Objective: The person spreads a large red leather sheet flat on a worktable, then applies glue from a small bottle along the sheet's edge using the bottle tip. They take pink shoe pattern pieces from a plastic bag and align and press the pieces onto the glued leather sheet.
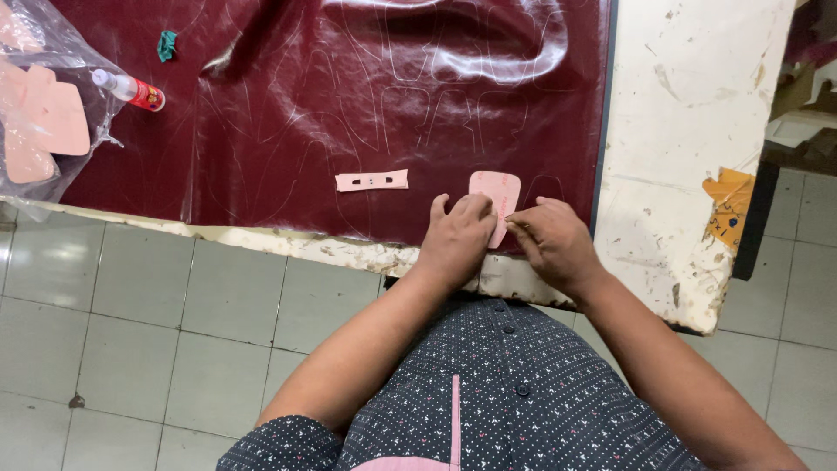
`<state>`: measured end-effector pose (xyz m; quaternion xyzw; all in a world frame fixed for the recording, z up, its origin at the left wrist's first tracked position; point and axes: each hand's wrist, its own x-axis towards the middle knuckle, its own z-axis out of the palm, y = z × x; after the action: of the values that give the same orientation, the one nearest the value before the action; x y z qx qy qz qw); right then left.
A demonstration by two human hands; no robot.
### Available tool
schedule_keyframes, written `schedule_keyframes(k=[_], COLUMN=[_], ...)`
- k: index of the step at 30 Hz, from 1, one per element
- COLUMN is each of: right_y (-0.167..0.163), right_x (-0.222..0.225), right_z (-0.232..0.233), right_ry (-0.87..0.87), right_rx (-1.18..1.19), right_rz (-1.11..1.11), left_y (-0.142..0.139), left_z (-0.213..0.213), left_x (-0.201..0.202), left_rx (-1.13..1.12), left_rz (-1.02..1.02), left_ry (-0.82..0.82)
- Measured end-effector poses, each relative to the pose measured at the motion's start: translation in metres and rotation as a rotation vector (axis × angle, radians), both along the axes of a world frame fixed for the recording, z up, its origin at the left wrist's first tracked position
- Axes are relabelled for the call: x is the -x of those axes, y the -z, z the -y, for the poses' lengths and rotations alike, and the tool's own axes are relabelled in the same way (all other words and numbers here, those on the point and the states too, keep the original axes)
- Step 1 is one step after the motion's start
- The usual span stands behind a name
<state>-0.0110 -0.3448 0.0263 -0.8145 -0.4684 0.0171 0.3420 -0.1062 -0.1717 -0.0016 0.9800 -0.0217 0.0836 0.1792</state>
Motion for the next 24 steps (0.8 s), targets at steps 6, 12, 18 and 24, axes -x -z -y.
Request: schedule_keyframes(k=[6, 12, 18, 24], right_y=[-0.010, -0.011, -0.011, -0.012], right_x=[0.008, 0.018, 0.024, 0.027], right_z=[0.011, 0.010, 0.008, 0.004], right_ry=[0.012, -0.023, -0.072, -0.096], right_rx=[0.032, 0.019, 0.032, 0.007], right_rz=[-0.028, 0.042, -0.004, 0.000], left_y=[0.003, -0.001, -0.005, -0.006], left_z=[-0.013, -0.016, -0.020, -0.025], left_x=[-0.006, -0.006, -0.007, -0.008], left_rx=[0.133, 0.203, 0.233, 0.236], left_rz=[-0.094, -0.131, -0.151, -0.155], left_ry=[0.003, -0.008, -0.001, 0.009])
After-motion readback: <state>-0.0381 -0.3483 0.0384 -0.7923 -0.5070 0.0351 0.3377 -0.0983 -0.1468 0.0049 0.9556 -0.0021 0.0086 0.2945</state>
